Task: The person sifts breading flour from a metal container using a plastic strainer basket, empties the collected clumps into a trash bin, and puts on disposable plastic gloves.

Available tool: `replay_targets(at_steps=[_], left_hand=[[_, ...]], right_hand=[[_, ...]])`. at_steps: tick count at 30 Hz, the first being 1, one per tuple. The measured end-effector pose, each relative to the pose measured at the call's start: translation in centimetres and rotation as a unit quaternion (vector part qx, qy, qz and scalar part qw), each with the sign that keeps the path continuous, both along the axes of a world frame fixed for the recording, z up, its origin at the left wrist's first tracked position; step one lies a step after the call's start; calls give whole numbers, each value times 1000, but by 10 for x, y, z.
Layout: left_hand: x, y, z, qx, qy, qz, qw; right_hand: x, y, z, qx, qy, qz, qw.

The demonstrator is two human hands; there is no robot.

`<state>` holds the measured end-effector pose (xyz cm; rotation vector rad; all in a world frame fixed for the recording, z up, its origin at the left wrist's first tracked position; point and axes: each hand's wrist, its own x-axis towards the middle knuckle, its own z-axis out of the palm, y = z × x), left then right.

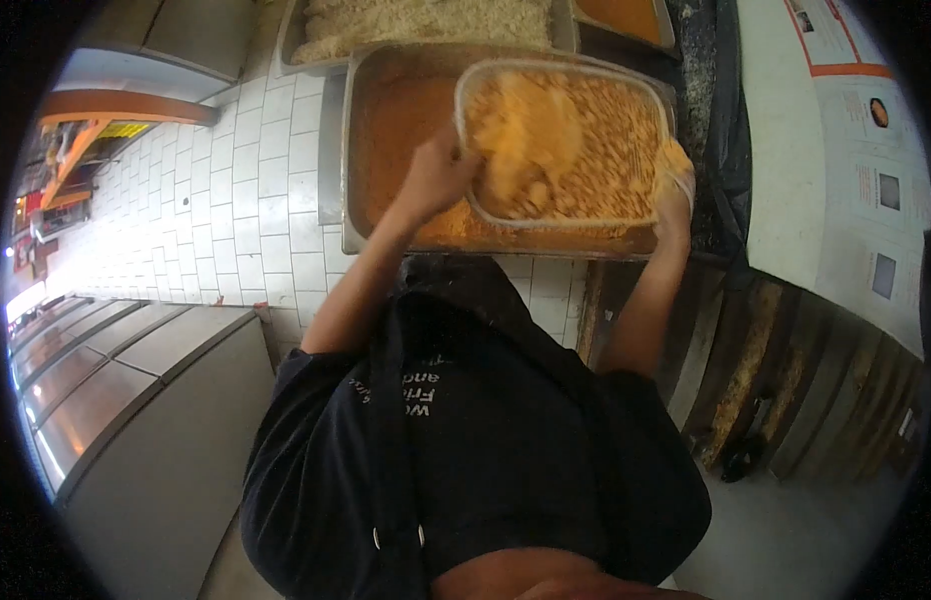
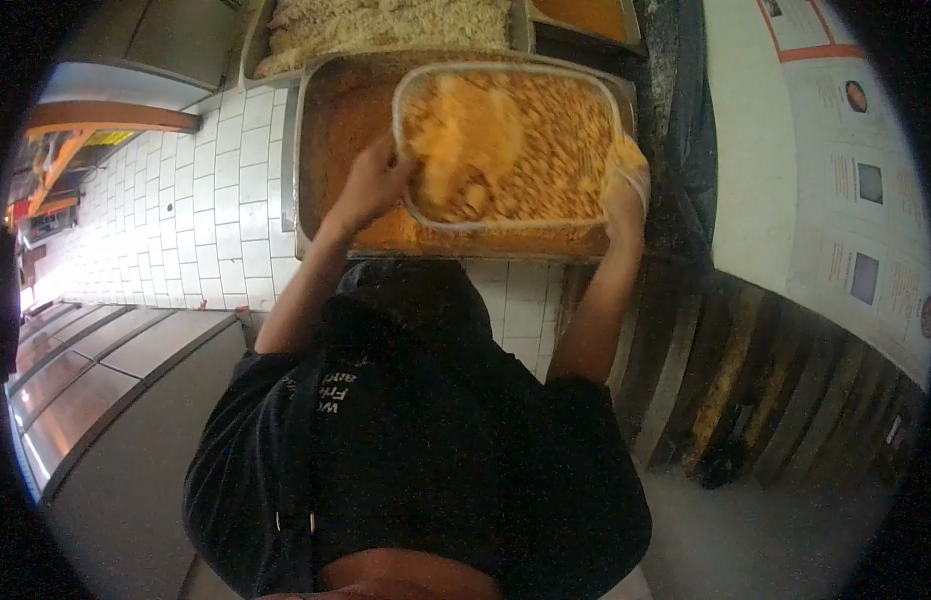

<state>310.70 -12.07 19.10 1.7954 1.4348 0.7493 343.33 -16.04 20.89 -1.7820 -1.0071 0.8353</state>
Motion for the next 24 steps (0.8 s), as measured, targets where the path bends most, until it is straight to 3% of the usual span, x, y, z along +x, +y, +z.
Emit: replay_targets(at_steps=[1,2,4,6,8,10,12,14,16,19,21,23,24], left_hand=[[9,-2,-2,22,-55,-7,998],[2,-1,4,19,-60,-5,998],[-34,12,17,-111,-65,37,991],[-44,20,11,-90,-81,59,991],[-50,20,5,-96,43,34,994],[-14,-3,28,-141,-42,10,989],[13,-12,20,-109,-71,-50,990],[20,-9,19,-79,-69,-84,991],[13,-4,30,-165,-80,-93,979],[-21,20,34,-180,-125,-97,971],[-49,37,61,-84,-117,-87,986],[-84,69,55,-13,-144,-123,982],[-104,77,81,-78,-133,-124,980]], right_hand=[[-2,0,12,-75,-1,-3,997],[-10,-6,-5,-74,-5,-37,997],[-26,-19,-38,-70,-11,-104,992],[-50,-15,-39,-76,-39,-58,995],[-44,-17,-14,-101,-80,-33,991],[-20,-32,-3,-122,-125,-14,985],[11,-49,-15,-28,146,-122,981],[13,-62,-9,-7,139,-115,984],[7,-63,-2,5,131,-106,986],[-15,-47,-4,-15,129,-116,985],[-38,-30,15,3,124,-109,986],[-52,-8,28,41,155,-87,983],[-51,6,33,62,188,-69,978]])
